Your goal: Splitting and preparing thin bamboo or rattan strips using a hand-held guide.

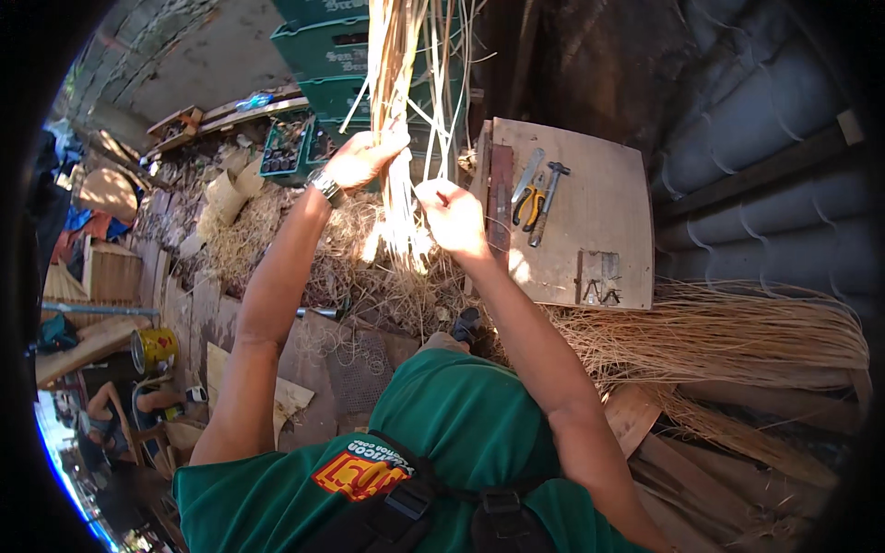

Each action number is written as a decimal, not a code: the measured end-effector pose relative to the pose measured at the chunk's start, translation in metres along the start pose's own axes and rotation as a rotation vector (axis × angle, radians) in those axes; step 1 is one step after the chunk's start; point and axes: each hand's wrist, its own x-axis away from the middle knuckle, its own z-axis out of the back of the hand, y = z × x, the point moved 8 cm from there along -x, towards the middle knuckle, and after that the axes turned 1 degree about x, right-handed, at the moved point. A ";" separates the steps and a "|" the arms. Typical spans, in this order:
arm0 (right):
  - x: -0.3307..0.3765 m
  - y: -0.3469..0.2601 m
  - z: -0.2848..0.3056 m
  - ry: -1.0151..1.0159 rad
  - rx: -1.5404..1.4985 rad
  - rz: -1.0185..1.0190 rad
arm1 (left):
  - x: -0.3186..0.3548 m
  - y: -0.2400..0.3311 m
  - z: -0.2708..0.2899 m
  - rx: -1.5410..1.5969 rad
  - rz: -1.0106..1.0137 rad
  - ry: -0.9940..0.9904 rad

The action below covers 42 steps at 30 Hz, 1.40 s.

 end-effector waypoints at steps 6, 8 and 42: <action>0.008 -0.014 0.034 -0.087 -0.134 0.008 | 0.045 0.057 0.058 -1.163 -0.410 0.927; 0.020 -0.017 0.045 -0.097 -0.168 -0.061 | 0.076 0.047 0.052 -0.691 -0.039 0.786; 0.794 0.366 0.280 0.675 0.051 -1.374 | -0.017 0.163 -0.133 -0.706 -0.301 0.438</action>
